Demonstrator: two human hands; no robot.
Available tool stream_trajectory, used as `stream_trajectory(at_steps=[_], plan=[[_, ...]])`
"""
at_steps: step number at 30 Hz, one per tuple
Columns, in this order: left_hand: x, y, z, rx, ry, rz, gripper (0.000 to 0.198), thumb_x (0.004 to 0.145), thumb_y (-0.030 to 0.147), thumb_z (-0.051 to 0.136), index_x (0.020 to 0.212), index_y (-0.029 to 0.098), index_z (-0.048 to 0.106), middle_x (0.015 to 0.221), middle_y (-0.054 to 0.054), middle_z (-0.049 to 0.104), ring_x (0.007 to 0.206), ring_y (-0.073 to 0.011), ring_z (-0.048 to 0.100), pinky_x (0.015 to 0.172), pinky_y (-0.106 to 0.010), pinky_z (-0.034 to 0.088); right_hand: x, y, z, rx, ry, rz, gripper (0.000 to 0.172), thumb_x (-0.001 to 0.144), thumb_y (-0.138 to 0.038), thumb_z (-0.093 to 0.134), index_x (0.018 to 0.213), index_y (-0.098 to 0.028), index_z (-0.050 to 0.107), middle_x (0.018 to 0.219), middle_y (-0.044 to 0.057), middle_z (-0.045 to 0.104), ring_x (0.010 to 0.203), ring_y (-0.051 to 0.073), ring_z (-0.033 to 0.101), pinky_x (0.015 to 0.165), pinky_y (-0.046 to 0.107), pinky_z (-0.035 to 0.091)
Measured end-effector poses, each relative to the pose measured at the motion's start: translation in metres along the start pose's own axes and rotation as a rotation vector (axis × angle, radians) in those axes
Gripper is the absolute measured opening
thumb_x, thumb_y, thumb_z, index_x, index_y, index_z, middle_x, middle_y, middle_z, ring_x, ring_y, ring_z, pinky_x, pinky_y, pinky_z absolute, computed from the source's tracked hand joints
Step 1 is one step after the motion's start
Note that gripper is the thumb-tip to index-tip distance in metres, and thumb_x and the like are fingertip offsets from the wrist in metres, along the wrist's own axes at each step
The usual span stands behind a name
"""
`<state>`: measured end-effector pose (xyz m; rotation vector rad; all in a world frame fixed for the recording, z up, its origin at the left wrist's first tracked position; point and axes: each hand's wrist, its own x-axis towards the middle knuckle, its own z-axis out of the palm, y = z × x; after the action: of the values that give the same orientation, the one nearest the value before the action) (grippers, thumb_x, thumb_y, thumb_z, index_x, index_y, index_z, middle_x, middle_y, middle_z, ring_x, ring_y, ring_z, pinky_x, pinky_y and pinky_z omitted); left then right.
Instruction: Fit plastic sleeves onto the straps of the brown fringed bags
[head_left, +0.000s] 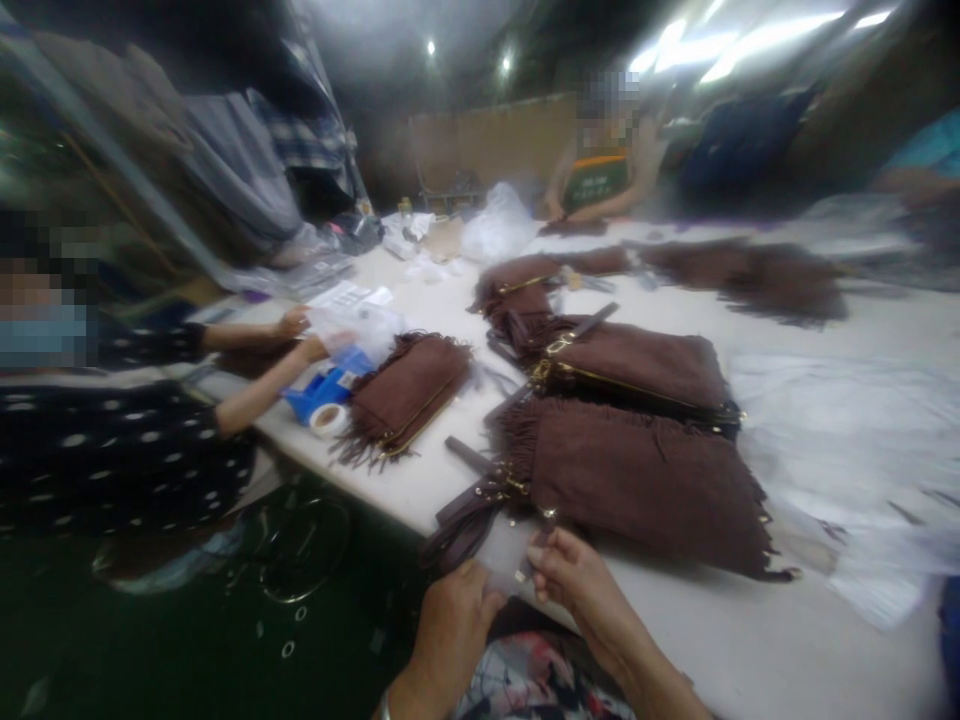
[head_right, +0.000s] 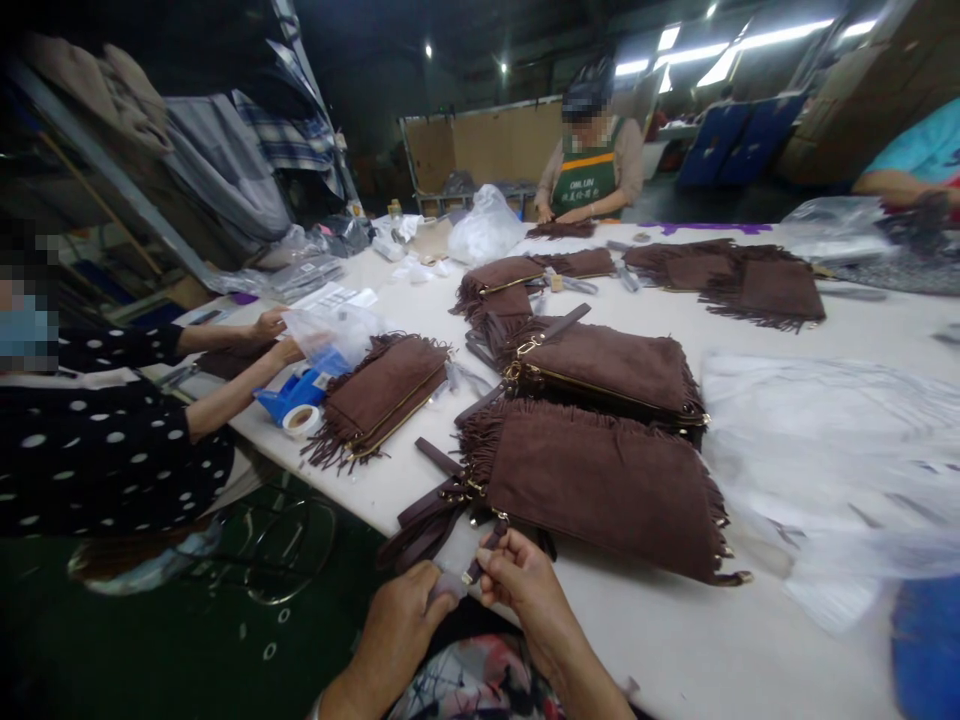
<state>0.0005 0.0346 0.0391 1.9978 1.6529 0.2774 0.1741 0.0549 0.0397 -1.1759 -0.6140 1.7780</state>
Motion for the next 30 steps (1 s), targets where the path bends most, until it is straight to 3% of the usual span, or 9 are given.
stream_trajectory(at_steps=[7,16,30], plan=[[0.000,0.001,0.003,0.097,0.023,0.028,0.007,0.086,0.021,0.053,0.084,0.019,0.059,0.084,-0.004,0.065,0.078,-0.0203,0.063,0.064,-0.027,0.037,0.004,0.005,-0.004,-0.008,-0.045,0.007,0.033,0.068,-0.040,0.075,0.083,-0.017,0.056,0.073,-0.001,0.063,0.051,0.006,0.049,0.045,0.016,0.038],[-0.001,0.001,0.005,0.193,0.100,0.086,0.008,0.086,0.015,0.053,0.083,0.018,0.059,0.081,-0.003,0.064,0.076,-0.0185,0.062,0.064,-0.027,0.041,0.012,0.018,-0.002,-0.091,-0.030,-0.068,0.036,0.067,-0.039,0.076,0.083,-0.020,0.050,0.063,-0.004,0.059,0.045,0.006,0.045,0.039,0.016,0.032],[-0.001,0.002,0.011,0.299,0.164,0.159,0.007,0.084,0.013,0.057,0.081,0.018,0.058,0.080,-0.002,0.063,0.073,-0.0185,0.060,0.063,-0.029,0.042,0.012,0.020,-0.002,-0.212,0.007,-0.129,0.025,0.071,-0.032,0.068,0.079,-0.020,0.047,0.058,-0.008,0.052,0.042,0.005,0.041,0.038,0.017,0.029]])
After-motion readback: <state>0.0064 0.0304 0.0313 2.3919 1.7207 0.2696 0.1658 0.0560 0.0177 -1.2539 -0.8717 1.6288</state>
